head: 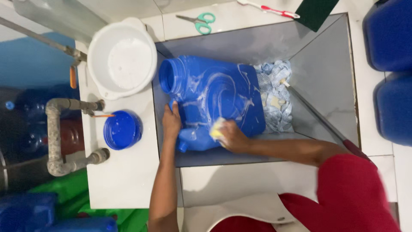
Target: The person picks up a blue plastic jug and places it into a large metal sink. They use shears to cut a plastic seal from the opening, scrub the exterior and interior of the jug with a soapy sponge, and rinse it thoroughly with water from a tap.
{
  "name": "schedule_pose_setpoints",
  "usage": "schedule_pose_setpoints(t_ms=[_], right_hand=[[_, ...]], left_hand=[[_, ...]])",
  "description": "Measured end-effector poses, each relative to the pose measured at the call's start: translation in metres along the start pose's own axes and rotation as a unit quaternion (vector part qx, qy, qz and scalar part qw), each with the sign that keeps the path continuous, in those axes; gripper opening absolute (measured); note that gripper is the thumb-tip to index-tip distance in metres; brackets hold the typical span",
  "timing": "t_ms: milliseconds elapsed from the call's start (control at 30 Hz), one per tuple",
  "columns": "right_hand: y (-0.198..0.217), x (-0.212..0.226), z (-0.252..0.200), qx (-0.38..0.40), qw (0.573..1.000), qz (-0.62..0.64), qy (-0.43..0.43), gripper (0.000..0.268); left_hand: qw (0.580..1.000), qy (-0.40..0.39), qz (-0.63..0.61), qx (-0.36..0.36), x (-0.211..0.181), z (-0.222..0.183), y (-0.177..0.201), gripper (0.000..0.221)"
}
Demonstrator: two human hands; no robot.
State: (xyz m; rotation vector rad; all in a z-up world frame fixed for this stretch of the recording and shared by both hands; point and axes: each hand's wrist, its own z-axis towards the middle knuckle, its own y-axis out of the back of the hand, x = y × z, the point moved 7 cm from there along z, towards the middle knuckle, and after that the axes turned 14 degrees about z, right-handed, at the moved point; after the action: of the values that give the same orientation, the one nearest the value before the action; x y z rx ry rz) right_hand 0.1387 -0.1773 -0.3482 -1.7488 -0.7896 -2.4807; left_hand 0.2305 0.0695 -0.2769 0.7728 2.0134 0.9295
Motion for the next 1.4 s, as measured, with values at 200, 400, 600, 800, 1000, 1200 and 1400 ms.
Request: schedule_pose_setpoints(t_ms=[200, 400, 600, 800, 1000, 1200, 1400], right_hand=[[0.094, -0.109, 0.12, -0.274, 0.952, -0.119, 0.07, 0.042], [0.036, -0.087, -0.048, -0.134, 0.951, -0.071, -0.269, 0.065], [0.043, -0.072, 0.153, -0.156, 0.971, -0.18, -0.006, 0.064], [0.127, -0.144, 0.02, -0.277, 0.893, -0.097, -0.341, 0.067], [0.08, 0.014, 0.065, -0.176, 0.977, -0.117, 0.038, 0.072], [0.243, -0.062, 0.14, -0.1, 0.935, 0.273, -0.203, 0.035], [0.215, -0.113, 0.062, 0.01, 0.931, 0.216, -0.295, 0.054]], left_hand=[[0.996, -0.06, 0.013, -0.065, 0.007, 0.008, -0.005, 0.066], [0.997, -0.056, 0.007, -0.06, 0.012, 0.015, -0.009, 0.065], [0.993, -0.079, 0.014, -0.084, 0.005, 0.015, -0.002, 0.061], [0.999, -0.009, -0.033, -0.023, 0.003, 0.008, 0.0, 0.057], [0.978, -0.197, 0.009, -0.066, -0.072, -0.044, 0.012, 0.055], [0.927, -0.335, 0.166, -0.015, -0.131, -0.091, 0.012, 0.043], [0.792, -0.538, 0.255, -0.131, -0.203, -0.107, 0.024, 0.026]])
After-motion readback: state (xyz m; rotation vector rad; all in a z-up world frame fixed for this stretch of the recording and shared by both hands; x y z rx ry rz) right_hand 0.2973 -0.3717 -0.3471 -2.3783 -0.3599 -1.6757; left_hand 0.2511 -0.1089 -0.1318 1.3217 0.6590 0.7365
